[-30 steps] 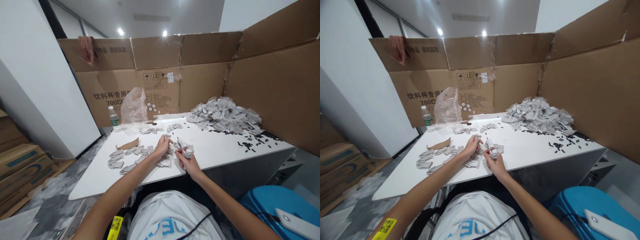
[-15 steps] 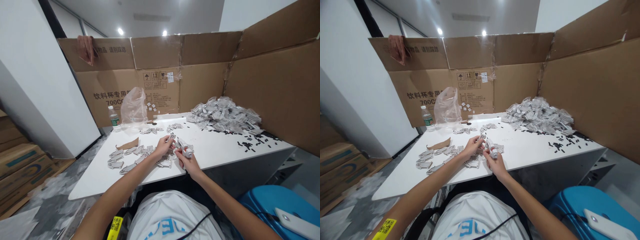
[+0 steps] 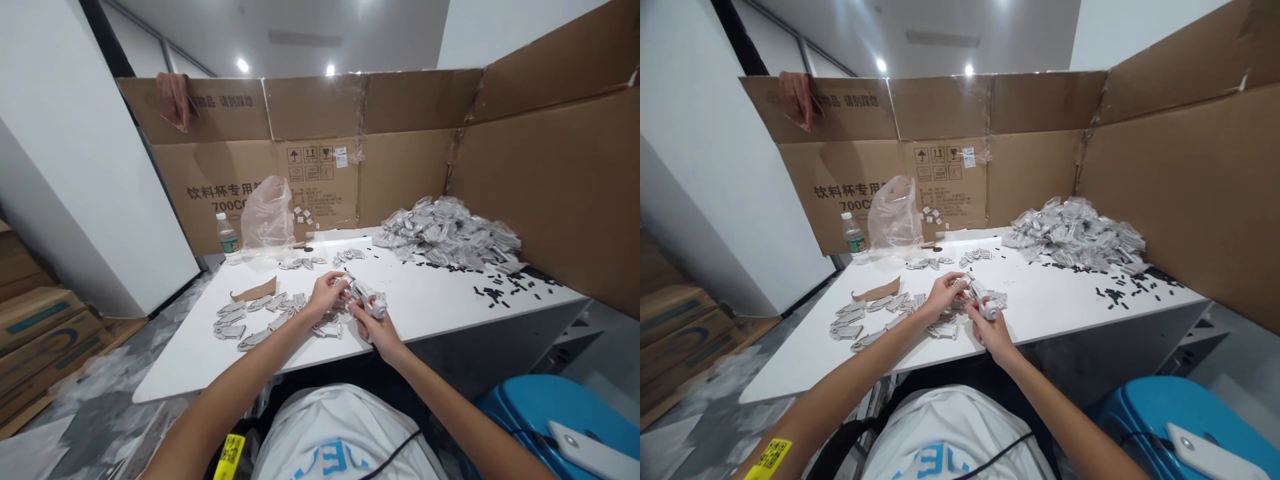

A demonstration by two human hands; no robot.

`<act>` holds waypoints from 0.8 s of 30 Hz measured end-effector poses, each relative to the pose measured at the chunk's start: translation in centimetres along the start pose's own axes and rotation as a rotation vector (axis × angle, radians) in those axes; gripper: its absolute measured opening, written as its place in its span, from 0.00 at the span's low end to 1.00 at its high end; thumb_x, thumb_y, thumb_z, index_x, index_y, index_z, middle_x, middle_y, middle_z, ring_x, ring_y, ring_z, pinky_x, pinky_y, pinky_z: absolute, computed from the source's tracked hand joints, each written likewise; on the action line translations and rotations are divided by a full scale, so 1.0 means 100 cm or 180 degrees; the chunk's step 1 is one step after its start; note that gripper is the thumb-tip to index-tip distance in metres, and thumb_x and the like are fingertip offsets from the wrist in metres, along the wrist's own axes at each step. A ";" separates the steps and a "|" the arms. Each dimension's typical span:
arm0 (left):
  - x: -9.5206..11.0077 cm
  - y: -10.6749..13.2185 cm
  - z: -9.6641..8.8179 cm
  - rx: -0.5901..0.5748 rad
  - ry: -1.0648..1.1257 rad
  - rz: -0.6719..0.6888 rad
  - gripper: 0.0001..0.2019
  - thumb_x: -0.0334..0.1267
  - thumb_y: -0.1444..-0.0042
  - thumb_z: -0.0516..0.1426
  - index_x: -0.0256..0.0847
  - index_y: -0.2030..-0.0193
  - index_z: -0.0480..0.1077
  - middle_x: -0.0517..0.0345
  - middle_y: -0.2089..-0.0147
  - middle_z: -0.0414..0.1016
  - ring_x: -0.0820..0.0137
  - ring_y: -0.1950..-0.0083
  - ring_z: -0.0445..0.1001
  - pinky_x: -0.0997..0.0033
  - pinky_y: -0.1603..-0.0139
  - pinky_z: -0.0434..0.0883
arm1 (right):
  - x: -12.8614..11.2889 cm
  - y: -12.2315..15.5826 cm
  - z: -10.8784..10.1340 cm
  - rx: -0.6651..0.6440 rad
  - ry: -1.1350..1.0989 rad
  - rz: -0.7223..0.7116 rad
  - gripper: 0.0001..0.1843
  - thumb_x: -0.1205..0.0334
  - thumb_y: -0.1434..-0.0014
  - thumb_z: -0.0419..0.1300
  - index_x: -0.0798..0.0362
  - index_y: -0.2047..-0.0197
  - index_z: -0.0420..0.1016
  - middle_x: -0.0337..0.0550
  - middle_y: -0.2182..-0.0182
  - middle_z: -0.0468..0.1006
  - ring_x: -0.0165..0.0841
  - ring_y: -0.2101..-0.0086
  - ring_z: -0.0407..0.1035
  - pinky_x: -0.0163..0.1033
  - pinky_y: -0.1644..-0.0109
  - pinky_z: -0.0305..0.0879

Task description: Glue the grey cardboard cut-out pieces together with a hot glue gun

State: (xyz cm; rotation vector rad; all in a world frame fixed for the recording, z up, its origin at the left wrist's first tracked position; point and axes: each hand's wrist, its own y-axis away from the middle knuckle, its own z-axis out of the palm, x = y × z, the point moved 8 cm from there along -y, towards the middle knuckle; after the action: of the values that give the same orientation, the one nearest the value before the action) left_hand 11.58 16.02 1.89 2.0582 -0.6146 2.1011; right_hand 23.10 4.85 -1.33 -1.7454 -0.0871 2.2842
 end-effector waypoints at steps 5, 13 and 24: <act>0.000 0.000 0.000 -0.0001 -0.0016 0.0010 0.18 0.41 0.38 0.67 0.35 0.45 0.76 0.53 0.61 0.83 0.70 0.70 0.81 0.71 0.67 0.79 | 0.000 0.001 0.001 -0.0021 -0.0030 0.0092 0.28 0.36 0.44 0.75 0.48 0.64 0.70 0.24 0.84 0.59 0.24 0.85 0.49 0.34 0.82 0.46; 0.004 0.002 0.002 -0.0021 0.0094 0.0047 0.19 0.43 0.41 0.69 0.35 0.47 0.76 0.53 0.62 0.84 0.70 0.72 0.80 0.70 0.68 0.78 | 0.000 0.000 0.001 0.0003 0.0036 0.0068 0.29 0.34 0.46 0.75 0.49 0.65 0.72 0.26 0.84 0.61 0.25 0.85 0.50 0.35 0.82 0.48; 0.005 0.001 0.002 -0.0045 0.0027 0.0216 0.20 0.46 0.41 0.69 0.36 0.48 0.76 0.53 0.60 0.82 0.71 0.72 0.80 0.70 0.68 0.78 | 0.002 0.001 -0.001 0.0041 -0.0035 0.0088 0.28 0.35 0.46 0.76 0.49 0.64 0.73 0.26 0.85 0.60 0.25 0.86 0.50 0.35 0.82 0.45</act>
State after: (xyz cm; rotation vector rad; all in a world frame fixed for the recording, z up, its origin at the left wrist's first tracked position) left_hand 11.67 15.72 2.36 2.0477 -0.7056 2.1344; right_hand 23.11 4.81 -1.58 -1.7384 -0.0506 2.3088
